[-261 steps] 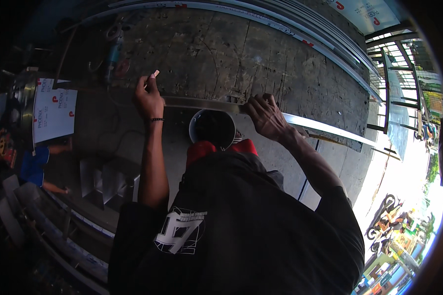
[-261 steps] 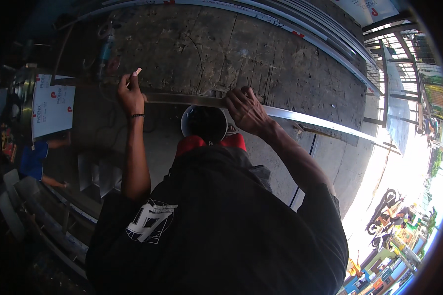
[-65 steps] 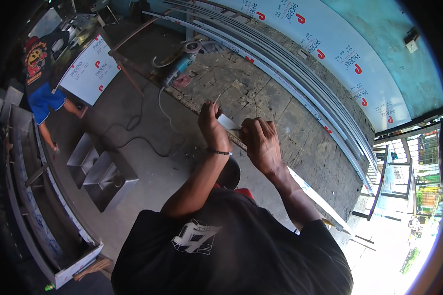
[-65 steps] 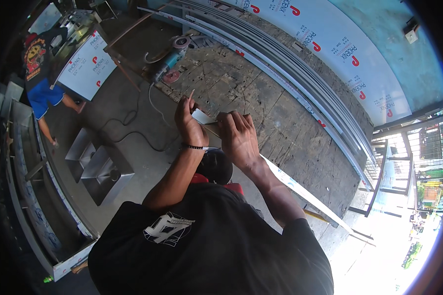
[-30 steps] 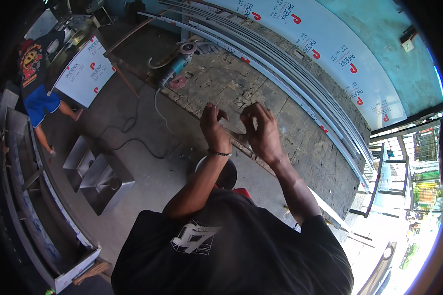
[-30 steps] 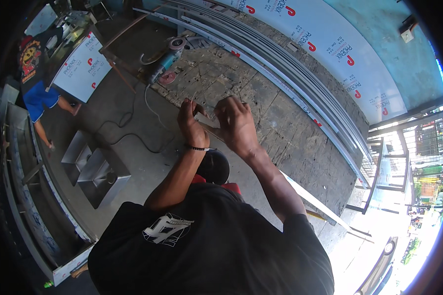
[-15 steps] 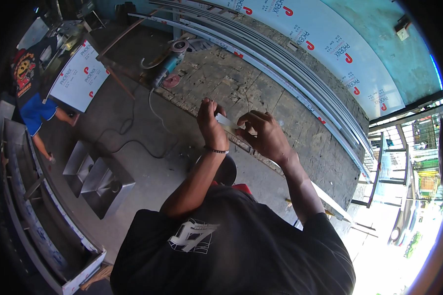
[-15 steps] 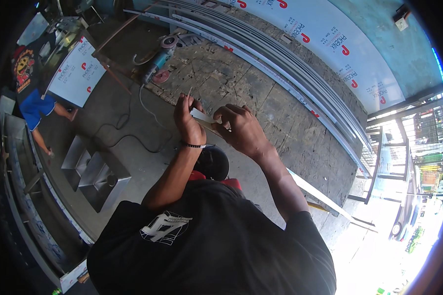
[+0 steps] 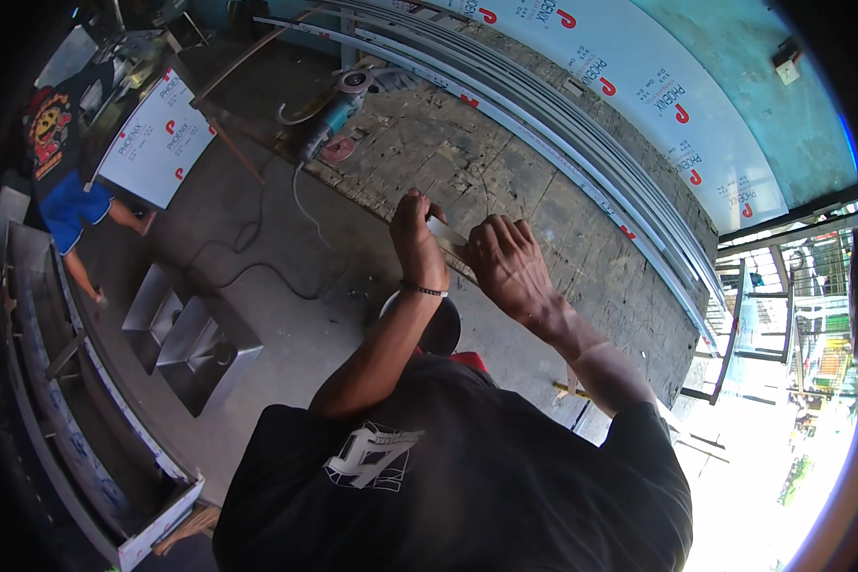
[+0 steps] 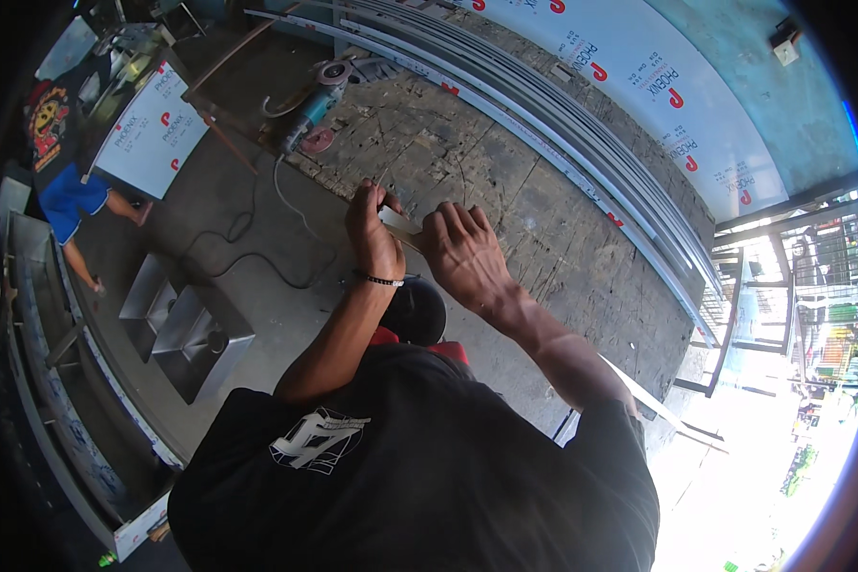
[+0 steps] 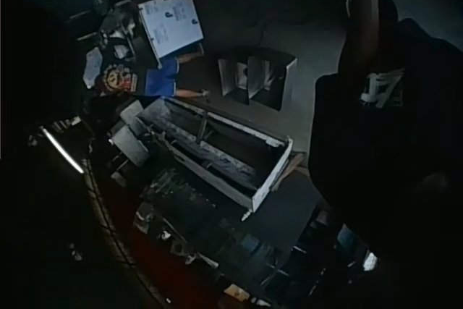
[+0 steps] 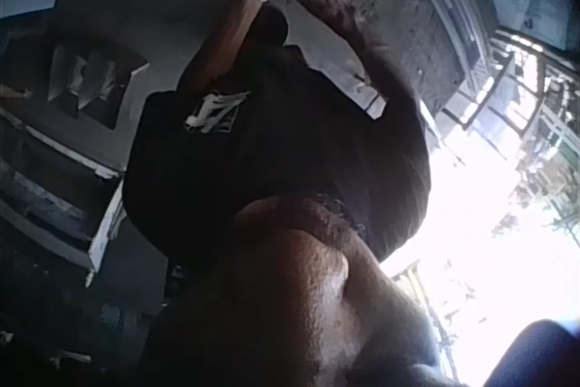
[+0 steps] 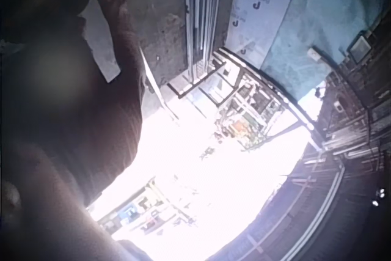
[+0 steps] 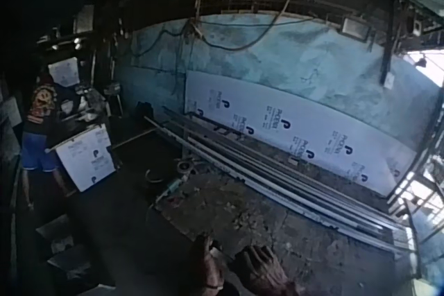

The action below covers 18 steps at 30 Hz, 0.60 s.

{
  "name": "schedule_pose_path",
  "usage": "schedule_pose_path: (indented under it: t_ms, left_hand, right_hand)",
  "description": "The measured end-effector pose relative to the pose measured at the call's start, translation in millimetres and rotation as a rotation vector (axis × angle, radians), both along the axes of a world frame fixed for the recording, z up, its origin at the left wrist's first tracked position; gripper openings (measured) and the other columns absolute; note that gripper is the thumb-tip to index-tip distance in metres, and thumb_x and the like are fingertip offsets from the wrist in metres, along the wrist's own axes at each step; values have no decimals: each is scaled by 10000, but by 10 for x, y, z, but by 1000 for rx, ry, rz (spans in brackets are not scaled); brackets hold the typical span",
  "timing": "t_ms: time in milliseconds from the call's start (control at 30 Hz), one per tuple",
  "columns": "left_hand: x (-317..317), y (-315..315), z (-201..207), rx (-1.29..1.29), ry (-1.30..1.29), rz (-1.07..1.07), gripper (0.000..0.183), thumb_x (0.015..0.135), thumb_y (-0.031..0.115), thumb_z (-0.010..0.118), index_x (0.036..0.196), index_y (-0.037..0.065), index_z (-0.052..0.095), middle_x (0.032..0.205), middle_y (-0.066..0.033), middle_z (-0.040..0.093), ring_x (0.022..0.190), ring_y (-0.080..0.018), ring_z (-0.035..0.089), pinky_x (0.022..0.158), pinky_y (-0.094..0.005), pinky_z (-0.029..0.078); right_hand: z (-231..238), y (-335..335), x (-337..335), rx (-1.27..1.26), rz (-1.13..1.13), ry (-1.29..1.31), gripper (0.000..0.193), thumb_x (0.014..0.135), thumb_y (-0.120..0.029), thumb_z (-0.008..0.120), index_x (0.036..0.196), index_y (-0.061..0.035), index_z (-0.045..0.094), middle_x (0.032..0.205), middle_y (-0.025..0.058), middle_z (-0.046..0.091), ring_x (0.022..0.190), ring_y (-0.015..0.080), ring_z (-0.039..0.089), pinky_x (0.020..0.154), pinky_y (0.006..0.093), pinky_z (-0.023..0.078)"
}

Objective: The person is measuring a long metal strip with a measuring tape and marking it with a marker on a workbench.

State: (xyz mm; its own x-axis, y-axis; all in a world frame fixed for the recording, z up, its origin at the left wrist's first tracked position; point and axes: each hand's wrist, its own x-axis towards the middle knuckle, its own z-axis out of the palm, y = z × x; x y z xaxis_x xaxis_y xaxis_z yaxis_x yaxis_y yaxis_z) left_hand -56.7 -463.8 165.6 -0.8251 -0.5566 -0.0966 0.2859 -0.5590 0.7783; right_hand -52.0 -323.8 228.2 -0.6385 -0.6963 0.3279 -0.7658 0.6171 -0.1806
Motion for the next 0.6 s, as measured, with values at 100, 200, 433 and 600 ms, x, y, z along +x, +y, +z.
schedule_pose_path:
  t_ms: [100,200,433,600]
  left_hand:
    - [-4,15,-26,-40,35,-10,276,996,322,534,834,108,468,760,12,418,682,-111,457,638,-299,392]
    - [-22,60,-22,-68,42,-33,287,999,328,528,822,112,458,752,15,411,678,-115,446,634,-297,380]
    - [-12,103,42,118,-8,-46,268,994,297,499,809,113,441,750,13,387,681,-108,414,627,-306,350]
    - [-11,124,28,75,-11,-57,296,1007,358,517,822,139,443,714,36,391,652,-86,408,597,-286,353]
  right_hand:
    - [-144,30,12,-234,-104,-171,114,903,-47,598,988,-20,526,898,139,552,862,338,571,796,406,432]
    - [-276,13,74,-409,-231,-268,116,912,-21,581,1015,-24,526,901,137,558,881,354,575,806,415,433]
    - [112,87,0,-149,19,-81,144,883,-98,653,1004,-57,586,917,81,600,888,266,608,825,383,427]
    - [185,96,-104,-24,151,21,119,869,-120,662,958,-60,611,912,78,600,895,231,610,826,365,417]
